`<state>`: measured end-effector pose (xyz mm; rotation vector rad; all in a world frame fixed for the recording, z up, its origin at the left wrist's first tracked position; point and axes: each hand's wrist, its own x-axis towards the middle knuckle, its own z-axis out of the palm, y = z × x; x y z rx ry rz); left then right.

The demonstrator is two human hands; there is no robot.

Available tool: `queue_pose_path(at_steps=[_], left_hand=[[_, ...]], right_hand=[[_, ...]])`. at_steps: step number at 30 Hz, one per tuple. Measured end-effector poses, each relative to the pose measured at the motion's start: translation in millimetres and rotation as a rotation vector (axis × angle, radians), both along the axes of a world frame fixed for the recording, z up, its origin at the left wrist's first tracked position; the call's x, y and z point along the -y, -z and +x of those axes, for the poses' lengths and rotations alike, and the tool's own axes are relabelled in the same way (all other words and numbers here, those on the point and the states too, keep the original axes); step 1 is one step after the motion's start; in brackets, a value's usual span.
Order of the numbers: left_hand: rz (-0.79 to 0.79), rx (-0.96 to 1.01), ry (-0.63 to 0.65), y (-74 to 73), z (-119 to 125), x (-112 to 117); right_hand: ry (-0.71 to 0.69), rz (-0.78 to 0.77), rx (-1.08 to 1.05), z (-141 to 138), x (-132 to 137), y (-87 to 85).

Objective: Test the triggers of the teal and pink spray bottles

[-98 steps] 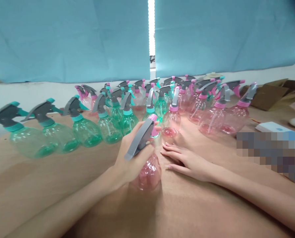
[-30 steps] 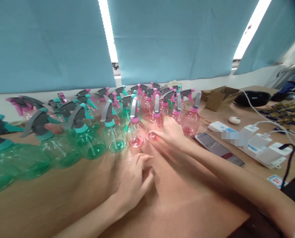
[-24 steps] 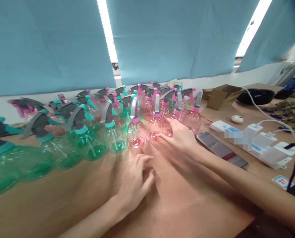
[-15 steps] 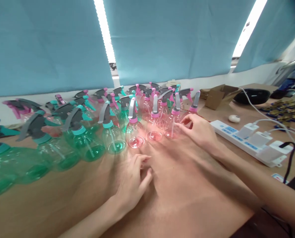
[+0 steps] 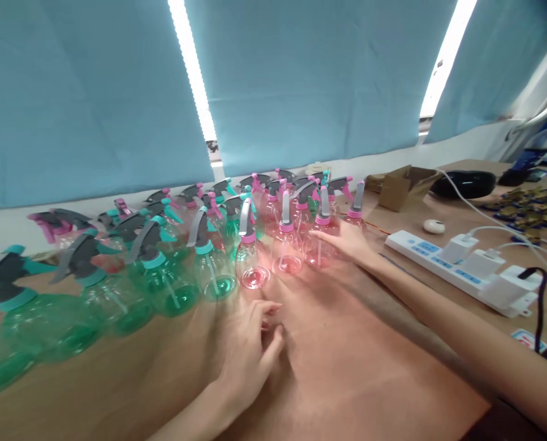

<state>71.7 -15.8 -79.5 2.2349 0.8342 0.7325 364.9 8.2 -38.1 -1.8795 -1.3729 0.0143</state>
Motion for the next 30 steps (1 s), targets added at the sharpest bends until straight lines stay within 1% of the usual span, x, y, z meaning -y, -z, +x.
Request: queue_pose_path(at_steps=[3, 7, 10, 14, 17, 20, 22, 26, 27, 30], left_hand=[[-0.005, -0.004, 0.006, -1.3, 0.2, -0.5], [0.018, -0.027, -0.005, -2.6, 0.2, -1.8], [0.022, -0.034, -0.013, -2.9, 0.0, -3.1], [-0.020, -0.015, -0.011, -8.1, 1.0, -3.6], [0.013, 0.012, -0.027, -20.1, 3.4, -1.5], [0.067, 0.062, -0.051, -38.7, 6.5, 3.0], [0.048, 0.090, -0.085, -52.9, 7.7, 6.8], [-0.028, 0.163, -0.021, -77.2, 2.3, 13.9], [-0.046, 0.168, -0.025, -81.4, -1.3, 15.2], [-0.088, 0.178, -0.109, -88.6, -17.2, 18.0]], right_hand=[[-0.002, 0.000, 0.031, -0.4, 6.2, 1.6], [0.027, -0.030, 0.088, -5.6, 27.4, -2.2], [0.068, -0.054, 0.168, -16.2, 49.1, -4.7], [0.024, -0.036, 0.199, -37.4, 77.2, -3.9], [-0.032, -0.008, 0.190, -56.6, 92.6, -5.2], [-0.142, 0.030, 0.180, -79.8, 101.3, -10.2], [-0.207, 0.053, 0.153, -97.6, 102.9, -12.2], [-0.376, 0.130, 0.126, -136.6, 98.4, -5.6], [-0.404, 0.146, 0.128, -146.6, 96.8, -2.7], [-0.465, 0.182, 0.102, -176.1, 92.9, 3.2]])
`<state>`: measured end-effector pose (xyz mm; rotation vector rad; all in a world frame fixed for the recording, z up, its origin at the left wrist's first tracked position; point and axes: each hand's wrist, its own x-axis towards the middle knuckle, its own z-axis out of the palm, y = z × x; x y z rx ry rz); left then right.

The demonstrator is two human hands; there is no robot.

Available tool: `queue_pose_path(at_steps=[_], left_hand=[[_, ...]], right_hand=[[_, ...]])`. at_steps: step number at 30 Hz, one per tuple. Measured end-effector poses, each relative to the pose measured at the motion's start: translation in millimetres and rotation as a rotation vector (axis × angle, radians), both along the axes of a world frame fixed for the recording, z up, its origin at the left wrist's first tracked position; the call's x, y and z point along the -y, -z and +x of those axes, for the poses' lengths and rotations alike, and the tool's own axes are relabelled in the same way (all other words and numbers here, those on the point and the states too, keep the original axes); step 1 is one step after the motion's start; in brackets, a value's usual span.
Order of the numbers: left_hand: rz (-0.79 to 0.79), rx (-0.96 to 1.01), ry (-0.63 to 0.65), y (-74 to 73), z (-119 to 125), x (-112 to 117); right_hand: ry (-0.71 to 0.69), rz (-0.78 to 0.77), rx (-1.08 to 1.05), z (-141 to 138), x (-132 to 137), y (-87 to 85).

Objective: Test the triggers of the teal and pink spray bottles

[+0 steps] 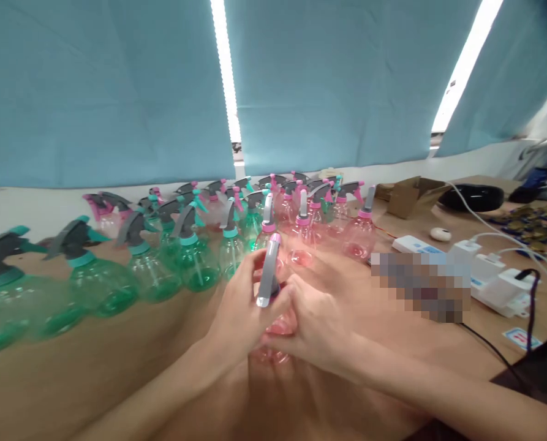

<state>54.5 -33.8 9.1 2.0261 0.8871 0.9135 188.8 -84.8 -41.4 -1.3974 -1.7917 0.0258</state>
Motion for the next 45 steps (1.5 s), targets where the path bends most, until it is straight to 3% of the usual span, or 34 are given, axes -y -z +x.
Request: queue_pose_path(at_steps=[9, 13, 17, 22, 26, 45], left_hand=[[0.033, 0.095, -0.116, 3.6, -59.9, -6.3], [0.022, 0.126, -0.157, 6.6, -74.0, -15.1], [0.052, 0.115, -0.134, 7.1, -75.7, -21.9], [0.024, 0.091, -0.108, 4.6, -71.6, -23.6], [0.025, 0.066, -0.127, 0.4, -69.8, -22.4], [-0.019, 0.104, -0.136, 4.1, -70.9, -22.4]], right_hand=[[-0.249, -0.147, -0.076, -61.8, -12.3, 6.2], [-0.446, -0.179, -0.020, -61.4, -27.2, 12.1], [-0.605, -0.207, 0.037, -36.8, -42.0, 23.2], [-0.457, -0.316, 0.170, 9.8, -49.7, 44.4], [-0.360, -0.352, 0.253, 30.0, -50.2, 49.7], [-0.319, -0.393, 0.297, 30.6, -47.4, 47.1]])
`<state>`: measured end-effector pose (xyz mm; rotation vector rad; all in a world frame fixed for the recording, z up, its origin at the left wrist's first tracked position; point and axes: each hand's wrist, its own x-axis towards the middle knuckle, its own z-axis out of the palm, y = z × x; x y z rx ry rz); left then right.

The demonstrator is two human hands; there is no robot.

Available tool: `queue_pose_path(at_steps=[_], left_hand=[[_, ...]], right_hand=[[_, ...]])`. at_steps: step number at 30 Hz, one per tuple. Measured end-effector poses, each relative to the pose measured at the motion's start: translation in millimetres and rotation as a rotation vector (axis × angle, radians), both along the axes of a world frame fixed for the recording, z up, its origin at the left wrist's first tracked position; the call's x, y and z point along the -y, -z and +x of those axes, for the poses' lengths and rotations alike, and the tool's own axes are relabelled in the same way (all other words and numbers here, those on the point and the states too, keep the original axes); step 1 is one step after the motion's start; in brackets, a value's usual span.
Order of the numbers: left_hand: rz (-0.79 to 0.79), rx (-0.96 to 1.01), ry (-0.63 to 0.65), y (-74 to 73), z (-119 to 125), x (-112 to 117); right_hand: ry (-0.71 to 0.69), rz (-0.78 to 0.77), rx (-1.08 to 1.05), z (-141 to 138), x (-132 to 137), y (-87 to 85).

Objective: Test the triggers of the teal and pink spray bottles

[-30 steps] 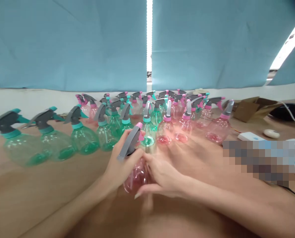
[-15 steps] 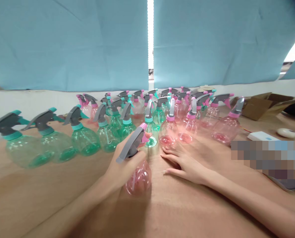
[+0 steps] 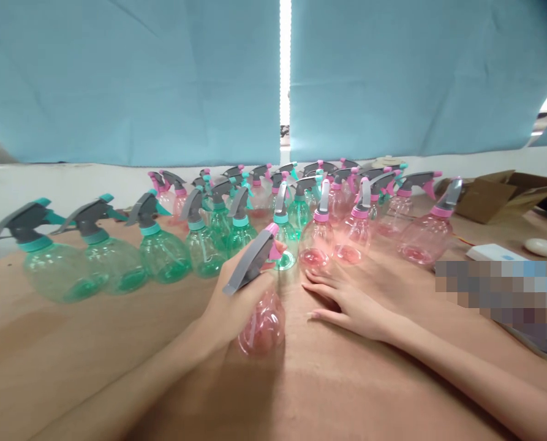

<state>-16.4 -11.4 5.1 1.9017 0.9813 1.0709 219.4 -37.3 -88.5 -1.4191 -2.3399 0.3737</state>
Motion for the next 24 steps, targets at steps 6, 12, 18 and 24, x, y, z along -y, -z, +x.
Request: queue_pose_path(at_steps=[6, 12, 18, 24], left_hand=[[-0.020, 0.000, 0.009, 2.2, -1.0, -0.7], [-0.056, 0.006, 0.000, -1.2, -3.9, -4.1], [-0.039, 0.016, -0.001, -0.9, -4.5, -7.9], [-0.040, 0.047, 0.037, -1.1, 0.4, -6.6]], right_hand=[[-0.007, -0.002, -0.020, 1.0, -0.5, 1.7], [0.003, -0.029, 0.015, 2.1, -1.5, 2.3], [-0.003, 0.008, 0.059, 2.4, -1.5, 6.3], [0.009, 0.081, 0.060, -0.1, -1.5, 9.9]])
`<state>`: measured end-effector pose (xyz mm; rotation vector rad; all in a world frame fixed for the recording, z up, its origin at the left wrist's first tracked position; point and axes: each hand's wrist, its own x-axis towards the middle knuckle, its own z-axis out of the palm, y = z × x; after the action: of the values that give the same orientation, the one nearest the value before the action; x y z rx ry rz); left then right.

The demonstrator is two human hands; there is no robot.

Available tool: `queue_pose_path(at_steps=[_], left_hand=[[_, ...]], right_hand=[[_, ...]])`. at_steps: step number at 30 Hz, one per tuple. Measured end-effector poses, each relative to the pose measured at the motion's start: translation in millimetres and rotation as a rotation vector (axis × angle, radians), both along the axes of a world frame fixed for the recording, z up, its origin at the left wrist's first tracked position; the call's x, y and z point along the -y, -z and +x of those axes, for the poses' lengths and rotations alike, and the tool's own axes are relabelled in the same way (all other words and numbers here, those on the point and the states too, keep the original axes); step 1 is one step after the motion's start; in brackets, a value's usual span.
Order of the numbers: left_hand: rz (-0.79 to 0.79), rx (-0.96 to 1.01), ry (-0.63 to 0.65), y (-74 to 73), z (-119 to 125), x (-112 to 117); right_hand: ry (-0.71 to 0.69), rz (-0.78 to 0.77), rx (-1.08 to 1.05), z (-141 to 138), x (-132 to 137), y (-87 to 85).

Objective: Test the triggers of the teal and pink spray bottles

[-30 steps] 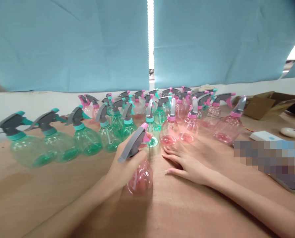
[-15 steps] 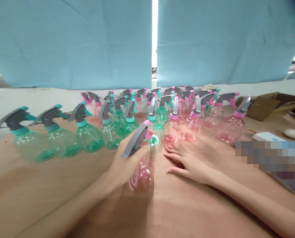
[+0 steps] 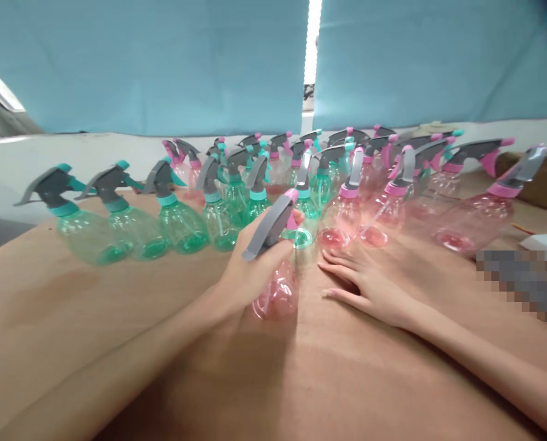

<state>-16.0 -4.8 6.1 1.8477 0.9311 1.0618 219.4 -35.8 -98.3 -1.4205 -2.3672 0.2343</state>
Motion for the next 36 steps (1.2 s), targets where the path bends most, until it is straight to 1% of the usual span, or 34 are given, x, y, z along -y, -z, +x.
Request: queue_pose_path(at_steps=[3, 8, 13, 18, 25, 28, 31, 34, 36], left_hand=[[-0.004, 0.001, 0.019, -1.0, 0.9, -0.8], [0.037, -0.003, 0.010, -0.2, 1.2, -0.2], [0.081, -0.025, 0.002, 1.4, 1.7, 0.7], [0.083, -0.020, -0.019, 2.3, 1.5, 1.5], [0.102, -0.025, 0.002, 2.7, 1.7, -0.6], [0.109, -0.007, 0.001, 3.0, 2.3, -1.3], [0.112, 0.010, -0.003, 3.3, 2.7, -1.1], [0.103, 0.012, 0.001, 3.0, 2.1, -1.2], [0.091, 0.007, 0.004, 2.6, 1.3, -1.6]], right_hand=[[-0.014, -0.005, 0.006, 0.2, -1.4, -0.8], [-0.037, -0.004, 0.007, 2.4, -2.5, -0.4], [-0.030, -0.007, 0.016, 0.6, -2.3, -0.4], [-0.033, -0.018, 0.021, -0.5, -1.1, -3.4], [-0.042, -0.042, 0.001, -4.8, 1.8, -3.7], [-0.113, -0.061, -0.005, -17.8, 14.0, -6.5], [-0.213, -0.100, -0.013, -36.1, 37.5, -12.5], [-0.280, -0.169, -0.057, -50.2, 64.4, -21.7], [-0.333, -0.202, -0.113, -53.9, 78.1, -30.1]])
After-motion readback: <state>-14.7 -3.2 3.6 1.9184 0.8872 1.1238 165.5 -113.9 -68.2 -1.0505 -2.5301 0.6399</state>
